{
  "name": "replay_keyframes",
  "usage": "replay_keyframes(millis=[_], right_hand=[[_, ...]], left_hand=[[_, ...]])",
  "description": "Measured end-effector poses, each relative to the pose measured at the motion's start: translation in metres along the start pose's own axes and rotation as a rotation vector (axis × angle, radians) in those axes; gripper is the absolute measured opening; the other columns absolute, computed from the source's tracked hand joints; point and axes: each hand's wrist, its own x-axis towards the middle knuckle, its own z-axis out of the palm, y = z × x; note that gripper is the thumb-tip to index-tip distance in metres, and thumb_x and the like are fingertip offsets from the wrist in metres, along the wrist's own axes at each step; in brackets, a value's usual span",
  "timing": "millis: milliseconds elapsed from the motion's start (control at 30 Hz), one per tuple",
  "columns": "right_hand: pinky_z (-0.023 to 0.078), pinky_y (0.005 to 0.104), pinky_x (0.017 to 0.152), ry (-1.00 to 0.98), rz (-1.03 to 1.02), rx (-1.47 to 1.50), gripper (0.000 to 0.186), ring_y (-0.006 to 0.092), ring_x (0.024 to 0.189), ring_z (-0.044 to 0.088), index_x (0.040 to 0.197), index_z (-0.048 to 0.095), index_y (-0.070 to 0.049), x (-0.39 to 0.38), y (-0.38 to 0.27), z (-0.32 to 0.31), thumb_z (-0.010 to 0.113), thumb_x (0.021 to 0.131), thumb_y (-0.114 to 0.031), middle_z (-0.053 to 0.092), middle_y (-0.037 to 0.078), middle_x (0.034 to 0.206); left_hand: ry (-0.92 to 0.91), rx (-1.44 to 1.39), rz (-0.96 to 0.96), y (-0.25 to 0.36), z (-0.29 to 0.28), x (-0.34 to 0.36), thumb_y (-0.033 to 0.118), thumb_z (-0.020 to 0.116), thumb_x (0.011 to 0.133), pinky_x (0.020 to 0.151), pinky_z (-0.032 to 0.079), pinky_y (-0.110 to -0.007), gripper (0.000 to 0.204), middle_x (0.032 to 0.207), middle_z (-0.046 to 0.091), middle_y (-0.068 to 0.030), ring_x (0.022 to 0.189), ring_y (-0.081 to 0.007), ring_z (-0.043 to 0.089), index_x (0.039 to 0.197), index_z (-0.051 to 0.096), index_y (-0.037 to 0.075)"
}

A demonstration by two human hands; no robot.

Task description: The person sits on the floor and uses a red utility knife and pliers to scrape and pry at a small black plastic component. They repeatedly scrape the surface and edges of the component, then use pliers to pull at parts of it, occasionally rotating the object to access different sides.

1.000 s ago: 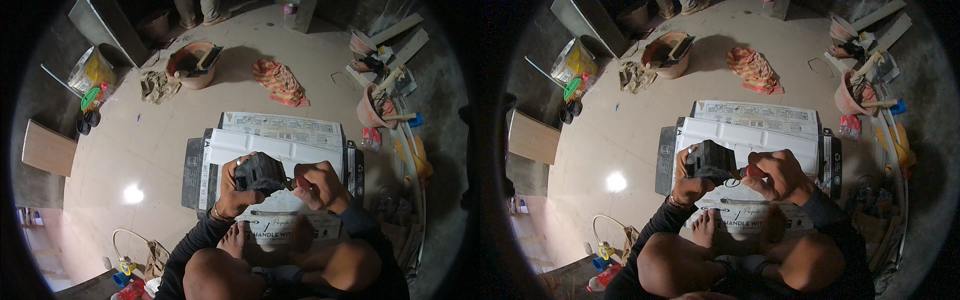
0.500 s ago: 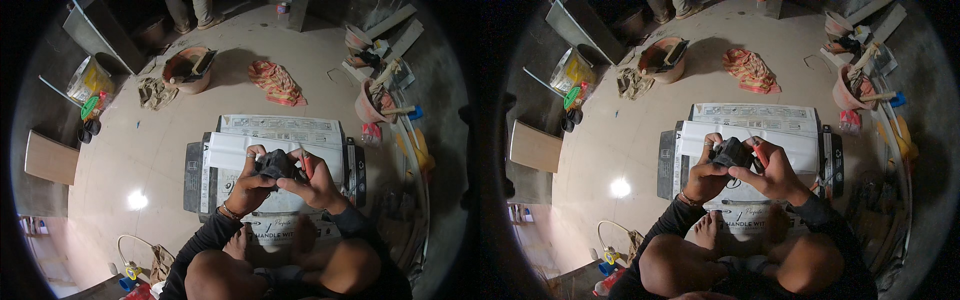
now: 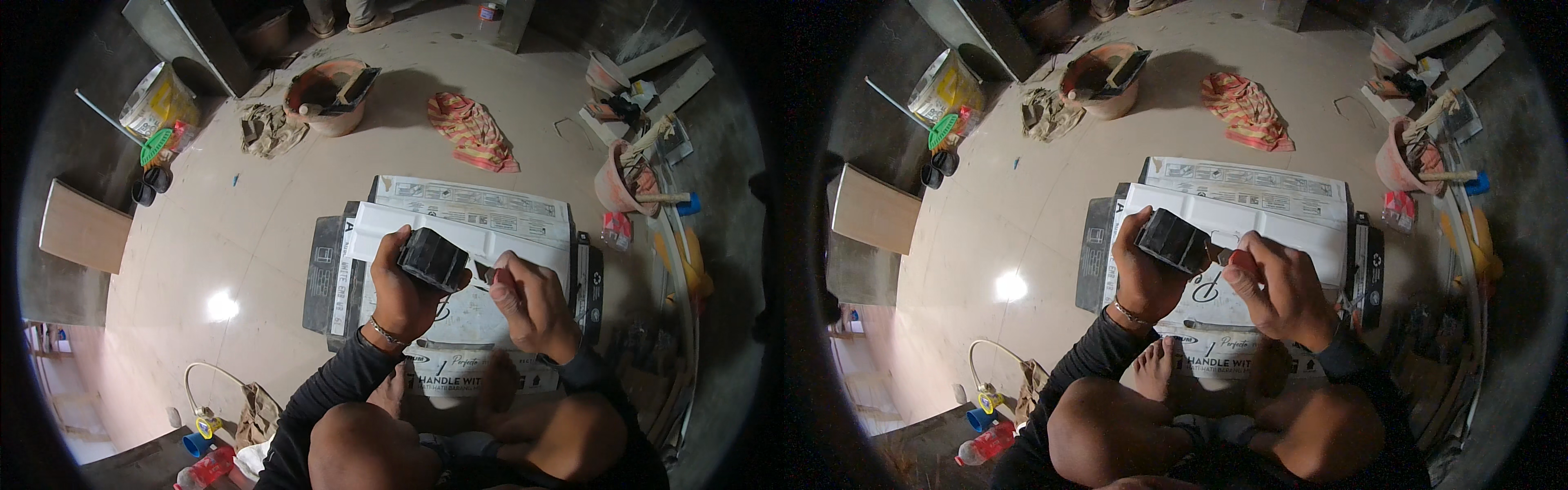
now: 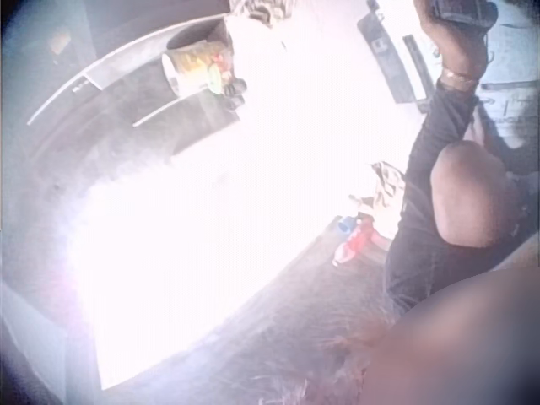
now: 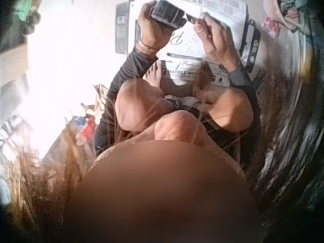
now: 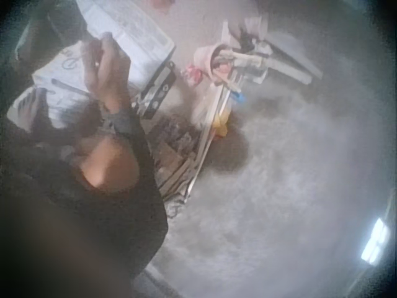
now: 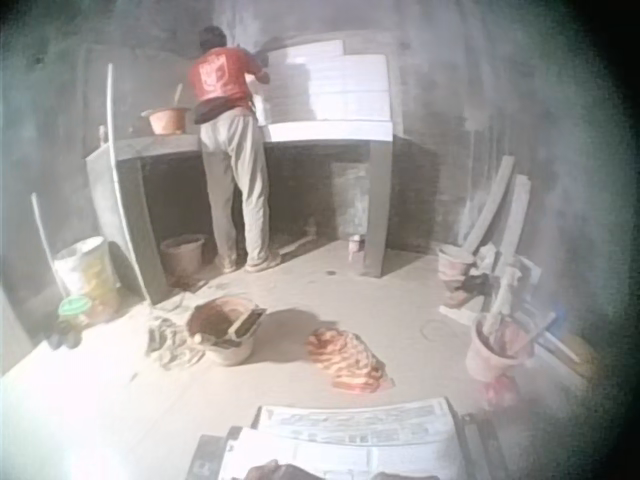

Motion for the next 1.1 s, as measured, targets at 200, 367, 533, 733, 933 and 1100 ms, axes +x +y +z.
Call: replay_keyframes(millis=[200,367,533,733,933,1100], right_hand=[[0.053,0.0432,0.053,-0.054,-0.074,-0.127,0.046,0.0351,0.056,0.069,0.094,0.06,-0.003,-0.005,-0.005,0.015,0.065,0.107,-0.048,0.066,0.016,0.065],[0.054,0.0435,0.053,-0.073,-0.104,-0.179,0.047,0.0343,0.056,0.07,0.092,0.061,-0.004,-0.004,-0.009,0.016,0.066,0.105,-0.049,0.066,0.015,0.065],[0.054,0.043,0.052,-0.046,-0.146,-0.181,0.047,0.0341,0.056,0.07,0.09,0.061,-0.005,-0.002,-0.01,0.019,0.067,0.104,-0.049,0.066,0.015,0.065],[0.054,0.0416,0.052,-0.032,-0.11,-0.194,0.047,0.0332,0.056,0.071,0.088,0.061,-0.004,-0.005,-0.007,0.016,0.067,0.104,-0.048,0.066,0.015,0.064],[0.054,0.0424,0.052,-0.035,-0.165,-0.2,0.047,0.033,0.054,0.069,0.087,0.061,-0.004,-0.004,-0.011,0.017,0.068,0.104,-0.047,0.065,0.015,0.063],[0.056,0.0431,0.053,-0.083,-0.12,-0.199,0.047,0.034,0.056,0.07,0.087,0.062,-0.004,-0.008,-0.004,0.016,0.07,0.102,-0.048,0.066,0.016,0.066]], left_hand=[[0.042,0.105,0.126,-0.005,0.004,-0.006,0.057,0.052,0.095,0.079,0.058,-0.049,0.061,0.105,0.075,-0.0171,0.091,-0.0344,0.073,0.12,0.066,0.003],[0.077,0.083,0.149,-0.008,0.007,-0.011,0.053,0.053,0.096,0.071,0.059,-0.047,0.051,0.099,0.074,-0.013,0.085,-0.031,0.073,0.112,0.066,0.007],[0.138,-0.023,0.124,-0.009,0.012,-0.01,0.047,0.056,0.099,0.059,0.056,-0.037,0.037,0.088,0.071,-0.0047,0.071,-0.0209,0.07,0.101,0.066,0.012],[0.198,-0.003,0.166,-0.012,0.015,-0.013,0.047,0.058,0.098,0.054,0.053,-0.032,0.035,0.085,0.07,-0.0037,0.069,-0.0182,0.069,0.101,0.067,0.014],[0.191,-0.02,0.166,-0.016,0.007,-0.005,0.044,0.058,0.1,0.059,0.057,-0.034,0.034,0.088,0.068,-0.0043,0.072,-0.019,0.069,0.104,0.066,0.011],[0.205,0.066,0.301,-0.017,-0.002,-0.001,0.039,0.057,0.101,0.071,0.059,-0.035,0.032,0.092,0.068,-0.0045,0.082,-0.0187,0.07,0.106,0.065,0.009]])
